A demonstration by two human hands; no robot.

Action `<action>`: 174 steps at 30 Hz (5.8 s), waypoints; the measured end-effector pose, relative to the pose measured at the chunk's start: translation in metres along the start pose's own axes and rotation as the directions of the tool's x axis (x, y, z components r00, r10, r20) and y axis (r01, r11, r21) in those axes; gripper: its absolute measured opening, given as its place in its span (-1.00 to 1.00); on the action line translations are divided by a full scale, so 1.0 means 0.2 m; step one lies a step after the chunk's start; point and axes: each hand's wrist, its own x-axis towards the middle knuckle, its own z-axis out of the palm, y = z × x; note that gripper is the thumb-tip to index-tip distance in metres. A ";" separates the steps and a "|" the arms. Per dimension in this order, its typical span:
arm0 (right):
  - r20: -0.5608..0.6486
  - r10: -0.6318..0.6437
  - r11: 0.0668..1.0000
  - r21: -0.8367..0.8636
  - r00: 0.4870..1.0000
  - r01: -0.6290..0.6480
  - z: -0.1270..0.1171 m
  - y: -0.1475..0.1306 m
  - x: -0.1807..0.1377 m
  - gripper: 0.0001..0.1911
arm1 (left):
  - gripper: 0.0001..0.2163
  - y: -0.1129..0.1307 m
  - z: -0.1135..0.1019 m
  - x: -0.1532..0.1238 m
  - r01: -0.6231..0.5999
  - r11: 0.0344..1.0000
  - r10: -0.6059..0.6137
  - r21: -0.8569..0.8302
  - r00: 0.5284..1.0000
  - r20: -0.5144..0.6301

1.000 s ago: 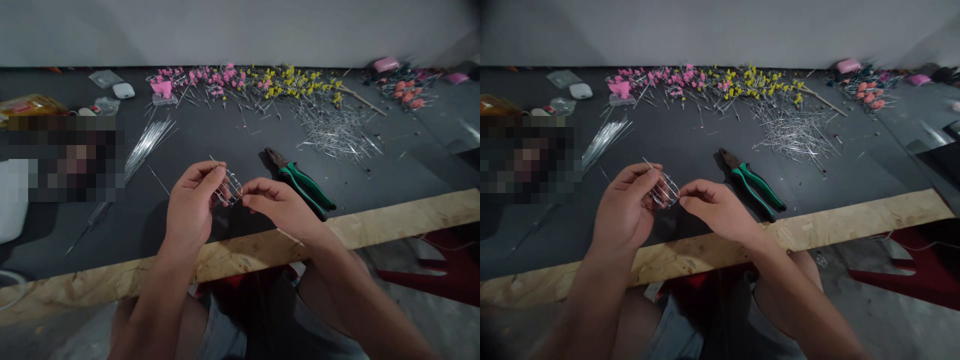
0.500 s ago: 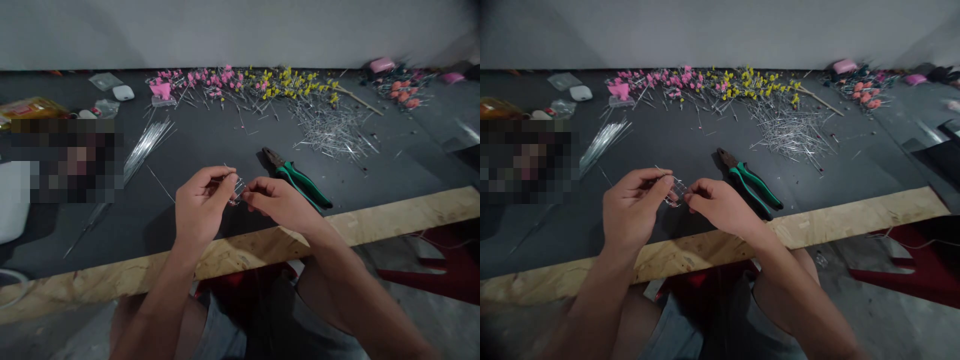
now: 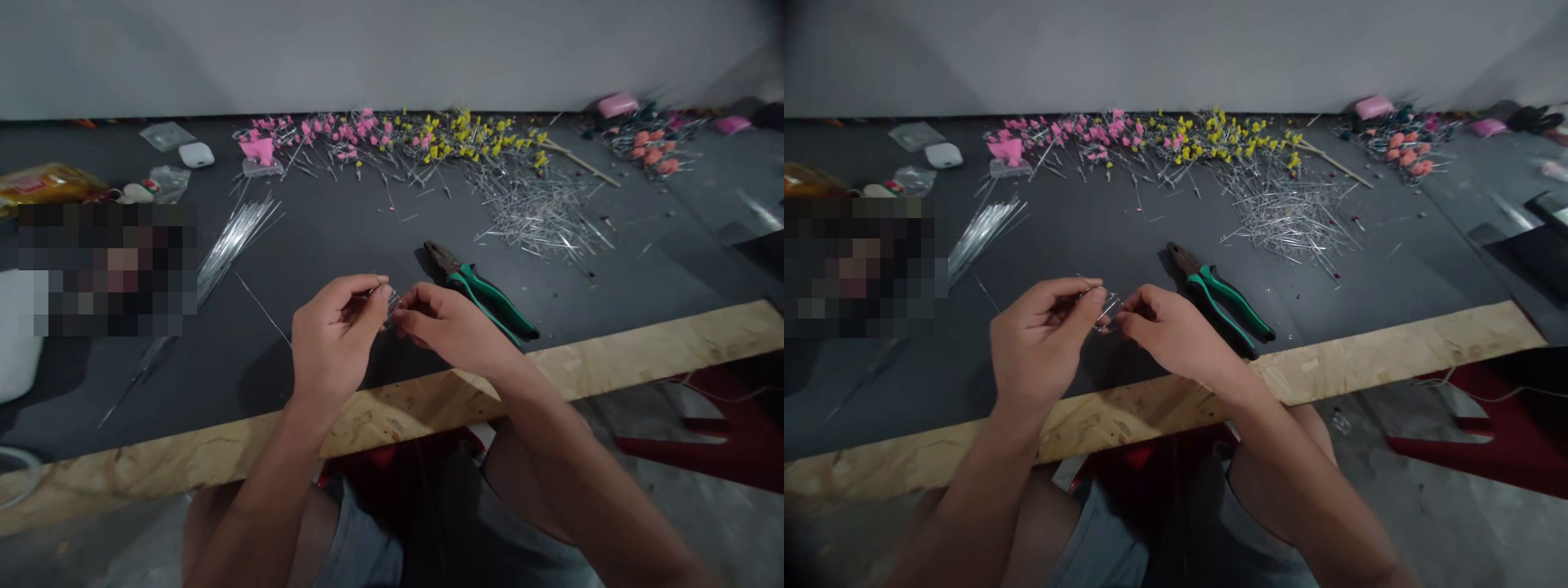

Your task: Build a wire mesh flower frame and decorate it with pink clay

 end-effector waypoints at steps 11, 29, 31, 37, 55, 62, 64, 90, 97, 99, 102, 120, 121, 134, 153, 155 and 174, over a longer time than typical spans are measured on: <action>-0.020 -0.128 0.992 0.000 0.992 0.128 0.03 -0.01 0.01 -0.89 | -0.93 -0.03 0.00 0.03 0.087 0.974 -0.099 -0.207 0.994 -0.048; 0.055 -0.113 0.978 -0.169 0.992 0.121 -0.04 -0.05 0.01 -0.83 | -0.94 0.01 -0.02 0.00 0.102 0.989 -0.101 -0.111 0.995 0.019; 0.046 -0.095 0.984 -0.144 0.994 0.101 -0.04 -0.05 0.01 -0.83 | -0.94 0.00 -0.02 0.01 0.123 0.982 -0.121 -0.140 0.992 0.025; 0.033 -0.201 0.977 -0.071 0.979 0.203 0.00 -0.03 0.00 -0.85 | -0.95 -0.05 -0.02 0.04 0.127 0.939 -0.121 -0.319 0.992 0.039; -0.233 -0.080 0.946 0.288 0.969 0.148 0.05 -0.02 -0.04 -0.82 | -0.78 -0.01 0.01 -0.08 -0.378 0.919 0.390 0.110 0.911 -0.131; -0.286 0.002 0.879 0.457 0.958 0.134 0.09 -0.02 -0.04 -0.83 | -0.78 0.02 0.02 -0.08 -0.349 0.932 0.361 0.096 0.918 -0.166; -0.294 0.012 0.871 0.472 0.956 0.134 0.10 -0.03 -0.04 -0.84 | -0.82 0.04 0.03 -0.07 -0.320 0.945 0.327 0.066 0.924 -0.199; -0.452 -0.121 0.940 0.235 0.884 0.249 0.11 -0.11 -0.04 -0.88 | -0.94 0.04 0.05 -0.02 0.007 0.944 -0.065 -0.331 0.984 -0.167; -0.469 -0.154 0.953 0.163 0.870 0.256 0.12 -0.08 0.00 -0.89 | -0.94 0.00 0.10 -0.01 0.109 0.926 -0.165 -0.362 0.978 -0.128; -0.460 -0.172 0.946 0.171 0.871 0.277 0.13 -0.07 0.01 -0.90 | -0.92 -0.01 0.10 -0.01 0.093 0.917 -0.159 -0.387 0.977 -0.142; -0.431 -0.196 0.931 0.199 0.881 0.305 0.13 -0.06 0.02 -0.90 | -0.90 -0.01 0.09 0.00 0.100 0.903 -0.163 -0.419 0.980 -0.116; -0.383 -0.277 0.925 0.141 0.881 0.353 0.13 -0.06 0.02 -0.95 | -0.90 -0.01 0.05 0.01 0.116 0.795 -0.158 -0.596 0.987 -0.019; -0.385 -0.282 0.924 0.136 0.879 0.356 0.13 -0.06 0.02 -0.95 | -0.90 -0.01 0.05 0.01 0.114 0.796 -0.157 -0.595 0.987 -0.021; -0.311 -0.374 0.916 0.022 0.874 0.400 0.14 -0.05 0.02 -0.92 | -0.93 -0.01 0.03 0.02 0.141 0.794 -0.176 -0.592 0.984 -0.001; -0.286 -0.404 0.900 0.046 0.869 0.434 0.13 -0.01 0.08 -0.89 | -0.91 -0.04 0.02 0.05 0.262 0.692 -0.271 -0.673 0.958 0.094; -0.289 -0.402 0.900 0.052 0.869 0.433 0.14 0.00 0.07 -0.86 | -0.91 -0.04 0.02 0.05 0.277 0.675 -0.280 -0.684 0.954 0.110; -0.222 -0.221 0.956 0.143 0.950 0.255 -0.01 -0.08 0.05 -0.82 | -0.94 -0.03 -0.07 0.06 0.325 0.828 -0.309 -0.458 0.945 0.111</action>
